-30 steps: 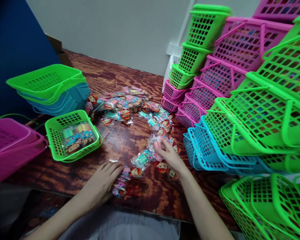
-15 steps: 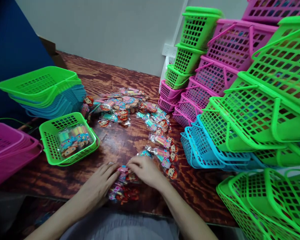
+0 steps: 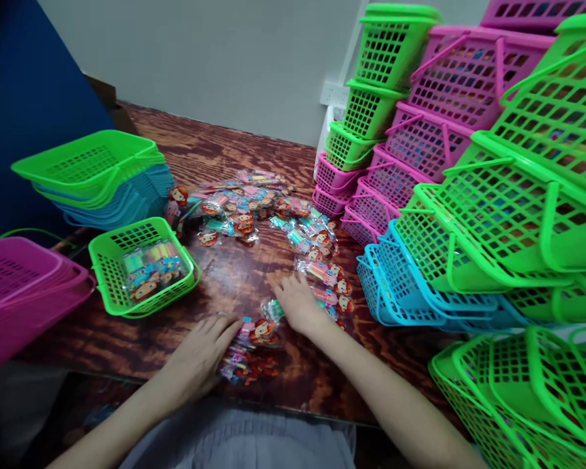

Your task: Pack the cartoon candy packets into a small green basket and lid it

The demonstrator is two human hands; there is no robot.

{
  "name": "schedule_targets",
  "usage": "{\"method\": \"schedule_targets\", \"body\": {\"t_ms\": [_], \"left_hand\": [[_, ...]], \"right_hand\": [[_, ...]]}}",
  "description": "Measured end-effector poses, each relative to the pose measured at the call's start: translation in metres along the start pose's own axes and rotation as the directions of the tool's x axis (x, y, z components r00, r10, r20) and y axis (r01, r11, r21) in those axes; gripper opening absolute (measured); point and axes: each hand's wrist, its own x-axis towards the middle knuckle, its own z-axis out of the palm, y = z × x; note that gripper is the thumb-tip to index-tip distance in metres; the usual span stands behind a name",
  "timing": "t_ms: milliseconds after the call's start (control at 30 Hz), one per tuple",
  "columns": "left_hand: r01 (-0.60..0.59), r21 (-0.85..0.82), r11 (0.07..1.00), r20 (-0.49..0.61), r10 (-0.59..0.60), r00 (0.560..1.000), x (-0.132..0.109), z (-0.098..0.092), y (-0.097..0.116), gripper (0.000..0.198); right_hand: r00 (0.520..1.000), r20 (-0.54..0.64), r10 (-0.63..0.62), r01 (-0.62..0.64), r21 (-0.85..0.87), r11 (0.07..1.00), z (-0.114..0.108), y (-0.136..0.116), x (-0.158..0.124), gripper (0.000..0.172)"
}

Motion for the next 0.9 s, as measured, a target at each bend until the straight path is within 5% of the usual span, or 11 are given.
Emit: {"method": "schedule_targets", "body": {"t_ms": [167, 300, 400, 567, 667, 900], "left_hand": [[0.001, -0.005, 1.0, 0.003, -0.001, 1.0, 0.0, 0.0, 0.001, 0.07], [-0.02, -0.008, 1.0, 0.057, 0.02, 0.998, 0.001, -0.001, 0.001, 0.069], [-0.032, 0.008, 0.999, 0.05, 0.032, 0.998, 0.0, -0.005, 0.001, 0.07], [-0.131, 0.088, 0.987, -0.029, 0.134, 0.991, 0.002, -0.01, -0.001, 0.066], [-0.148, 0.101, 0.984, 0.018, 0.147, 0.989, 0.003, -0.01, 0.0, 0.065], [-0.112, 0.026, 0.993, 0.055, 0.11, 0.992, -0.002, -0.001, -0.002, 0.066]], "right_hand": [[0.998, 0.024, 0.064, -0.065, 0.079, 0.995, -0.005, 0.027, 0.012, 0.006], [0.983, -0.134, 0.127, -0.092, 0.242, 0.966, -0.011, 0.038, 0.015, 0.002], [0.957, -0.245, 0.157, -0.093, 0.256, 0.962, -0.012, 0.016, 0.01, 0.016], [0.985, -0.173, -0.002, 0.041, 0.218, 0.975, 0.003, -0.056, 0.005, 0.029], [0.982, -0.188, -0.036, 0.099, 0.343, 0.934, 0.015, -0.077, 0.002, 0.035], [0.995, 0.04, -0.092, 0.054, 0.563, 0.824, 0.003, -0.012, -0.042, 0.031]]}}
